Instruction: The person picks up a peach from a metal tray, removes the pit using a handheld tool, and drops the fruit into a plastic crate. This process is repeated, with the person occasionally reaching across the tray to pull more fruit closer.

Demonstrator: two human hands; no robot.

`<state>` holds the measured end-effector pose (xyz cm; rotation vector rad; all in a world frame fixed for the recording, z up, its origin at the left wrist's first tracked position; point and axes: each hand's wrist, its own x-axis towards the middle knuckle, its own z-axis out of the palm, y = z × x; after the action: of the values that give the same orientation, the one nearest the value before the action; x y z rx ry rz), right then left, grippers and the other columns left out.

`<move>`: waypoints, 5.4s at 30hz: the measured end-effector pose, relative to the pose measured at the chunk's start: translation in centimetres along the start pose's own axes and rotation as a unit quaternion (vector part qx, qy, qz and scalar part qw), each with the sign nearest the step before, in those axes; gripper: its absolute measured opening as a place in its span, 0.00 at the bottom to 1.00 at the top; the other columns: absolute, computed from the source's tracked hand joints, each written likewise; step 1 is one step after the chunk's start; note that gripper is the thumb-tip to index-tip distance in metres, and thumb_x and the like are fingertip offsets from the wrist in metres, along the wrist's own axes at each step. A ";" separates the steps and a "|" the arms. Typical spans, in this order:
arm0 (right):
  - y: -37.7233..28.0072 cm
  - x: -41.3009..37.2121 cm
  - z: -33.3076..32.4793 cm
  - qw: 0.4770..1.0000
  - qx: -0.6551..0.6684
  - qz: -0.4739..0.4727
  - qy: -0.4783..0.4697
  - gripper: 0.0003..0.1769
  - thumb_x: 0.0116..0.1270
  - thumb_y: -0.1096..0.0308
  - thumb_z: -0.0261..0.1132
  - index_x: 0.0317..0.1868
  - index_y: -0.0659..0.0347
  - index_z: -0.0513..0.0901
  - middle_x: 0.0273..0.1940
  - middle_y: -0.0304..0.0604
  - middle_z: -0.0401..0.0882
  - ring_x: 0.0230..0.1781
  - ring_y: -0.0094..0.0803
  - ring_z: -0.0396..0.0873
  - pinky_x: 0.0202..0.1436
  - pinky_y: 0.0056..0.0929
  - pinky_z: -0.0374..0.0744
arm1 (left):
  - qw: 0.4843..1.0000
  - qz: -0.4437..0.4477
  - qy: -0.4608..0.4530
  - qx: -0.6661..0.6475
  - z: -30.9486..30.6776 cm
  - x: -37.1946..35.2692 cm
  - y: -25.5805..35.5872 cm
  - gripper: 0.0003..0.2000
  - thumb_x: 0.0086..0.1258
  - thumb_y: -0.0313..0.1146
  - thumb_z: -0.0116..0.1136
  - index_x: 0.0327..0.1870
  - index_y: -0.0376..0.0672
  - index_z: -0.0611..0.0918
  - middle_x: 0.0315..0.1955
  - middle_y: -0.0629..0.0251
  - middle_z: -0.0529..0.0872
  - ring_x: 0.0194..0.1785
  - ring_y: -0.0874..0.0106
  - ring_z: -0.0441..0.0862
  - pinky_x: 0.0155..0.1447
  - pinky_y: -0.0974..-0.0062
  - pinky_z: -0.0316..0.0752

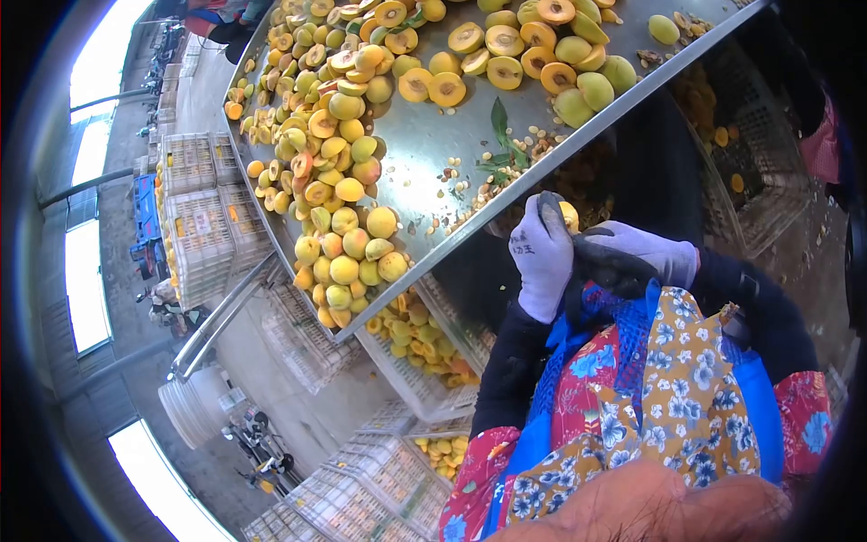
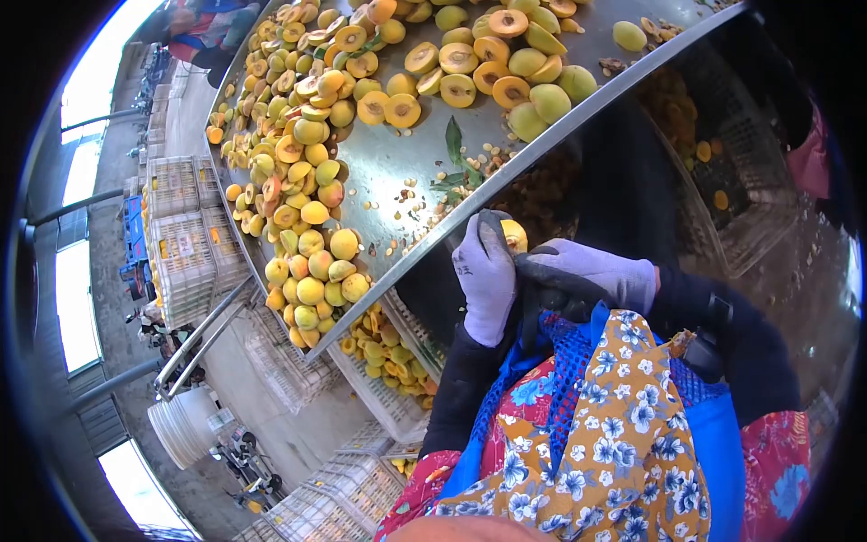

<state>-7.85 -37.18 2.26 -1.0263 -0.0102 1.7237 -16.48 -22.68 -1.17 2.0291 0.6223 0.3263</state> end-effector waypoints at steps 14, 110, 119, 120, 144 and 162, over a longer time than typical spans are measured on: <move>2.1 1.0 -1.2 0.937 0.295 0.083 -0.167 0.20 0.79 0.51 0.55 0.40 0.62 0.75 0.18 0.34 0.65 0.09 0.16 0.59 0.10 0.12 0.62 | 0.945 -0.035 -0.130 -0.297 -0.3 -0.1 -3.0 0.21 0.83 0.42 0.39 0.47 0.32 0.81 0.37 0.61 0.85 0.37 0.74 0.82 0.45 0.76 0.75; -36.2 11.2 -28.3 0.826 -0.252 -0.423 0.272 0.31 0.67 0.54 0.71 0.66 0.59 0.76 0.55 0.35 0.80 0.49 0.21 0.77 0.54 0.23 0.77 | 0.953 -0.005 -0.045 0.298 -10.4 39.1 -2.2 0.40 0.52 0.72 0.64 0.65 0.61 0.77 0.60 0.48 0.76 0.64 0.52 0.76 0.66 0.55 0.69; -31.9 13.1 -17.6 0.749 -0.550 -0.299 0.217 0.36 0.61 0.56 0.70 0.69 0.59 0.73 0.55 0.44 0.83 0.53 0.29 0.78 0.61 0.30 0.75 | 0.936 0.035 -0.189 0.297 -7.9 28.8 -3.0 0.37 0.59 0.61 0.62 0.68 0.53 0.71 0.58 0.51 0.80 0.62 0.54 0.79 0.65 0.56 0.70; -31.2 12.9 -16.4 0.740 -0.570 -0.289 0.209 0.37 0.61 0.55 0.70 0.69 0.59 0.73 0.55 0.46 0.83 0.54 0.30 0.79 0.61 0.30 0.75 | 0.937 0.050 -0.197 0.283 -7.7 27.0 -3.1 0.36 0.61 0.58 0.62 0.69 0.53 0.70 0.58 0.50 0.80 0.62 0.53 0.79 0.65 0.56 0.70; -1.2 -1.2 4.6 0.693 -0.595 -0.352 0.206 0.12 0.73 0.67 0.60 0.51 0.65 0.72 0.40 0.57 0.84 0.40 0.58 0.83 0.41 0.48 0.80 | 0.813 -0.057 -0.058 -0.577 -5.2 -2.5 1.0 0.26 0.81 0.52 0.44 0.65 0.37 0.71 0.56 0.54 0.80 0.61 0.60 0.79 0.67 0.61 0.75; 0.5 -0.9 4.6 0.759 -0.554 -0.276 0.203 0.16 0.76 0.62 0.55 0.52 0.68 0.73 0.29 0.61 0.81 0.32 0.61 0.81 0.35 0.55 0.76 | 0.868 -0.117 0.075 -0.476 -1.9 -3.9 0.3 0.21 0.83 0.49 0.43 0.56 0.37 0.77 0.46 0.57 0.85 0.48 0.70 0.83 0.55 0.73 0.79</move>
<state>-11.10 -35.99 5.51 -1.9778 -1.0644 0.7979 -20.49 -23.62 0.15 0.9728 0.6222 0.5220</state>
